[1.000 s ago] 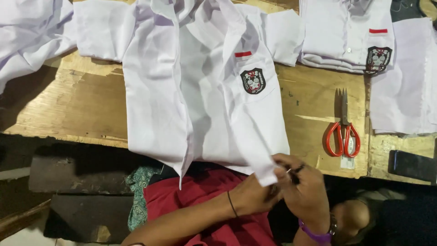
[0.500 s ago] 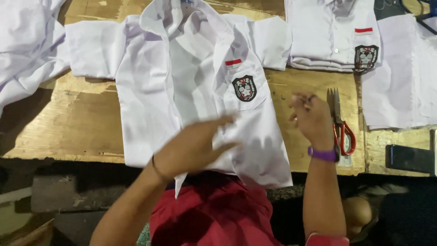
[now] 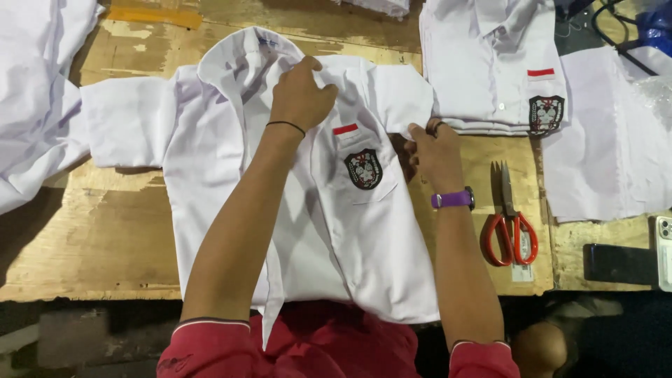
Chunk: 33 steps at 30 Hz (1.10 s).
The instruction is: Folding a white collared shirt and trimming loose threads using scissors on a wooden workbench.
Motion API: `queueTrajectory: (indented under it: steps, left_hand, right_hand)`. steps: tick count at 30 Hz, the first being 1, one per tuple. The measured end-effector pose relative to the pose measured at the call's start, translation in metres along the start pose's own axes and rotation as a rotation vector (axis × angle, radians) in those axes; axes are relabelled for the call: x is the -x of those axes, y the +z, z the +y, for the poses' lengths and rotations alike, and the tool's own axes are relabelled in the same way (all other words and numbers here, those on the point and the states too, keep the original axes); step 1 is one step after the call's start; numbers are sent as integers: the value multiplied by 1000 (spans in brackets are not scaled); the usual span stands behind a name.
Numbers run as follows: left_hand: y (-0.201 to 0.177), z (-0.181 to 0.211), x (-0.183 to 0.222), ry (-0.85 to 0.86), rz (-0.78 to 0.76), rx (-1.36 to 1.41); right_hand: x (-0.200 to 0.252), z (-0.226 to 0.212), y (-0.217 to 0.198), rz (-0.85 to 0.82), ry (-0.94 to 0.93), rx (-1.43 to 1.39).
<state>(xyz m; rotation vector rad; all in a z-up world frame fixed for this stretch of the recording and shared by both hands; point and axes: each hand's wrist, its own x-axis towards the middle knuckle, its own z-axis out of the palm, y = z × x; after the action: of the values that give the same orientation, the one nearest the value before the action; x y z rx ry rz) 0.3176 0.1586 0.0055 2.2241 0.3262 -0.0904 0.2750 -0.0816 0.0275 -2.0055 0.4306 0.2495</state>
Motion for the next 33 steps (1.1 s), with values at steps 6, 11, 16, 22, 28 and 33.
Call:
queueTrajectory:
  steps: [6,11,16,22,28,33]
  left_hand:
    - [-28,-20,-8,-72,55,218]
    - [-36,-47,-19,55,194,312]
    - [-40,-60,-27,83,147,422]
    - [-40,-45,-19,61,91,343]
    - [-40,-23,-4,-78,-44,275]
    - [-36,-22,5,-26,-67,238]
  right_hand:
    - [-33,14,-18,123,-377,-195]
    - [-57,28,-25,136,-431,-201]
    - [-56,35,-22,129,-400,-234]
    - [13,28,-35,111,-343,-13]
    - [47,86,-54,12,-195,316]
    - [53,102,-59,-4,-162,159]
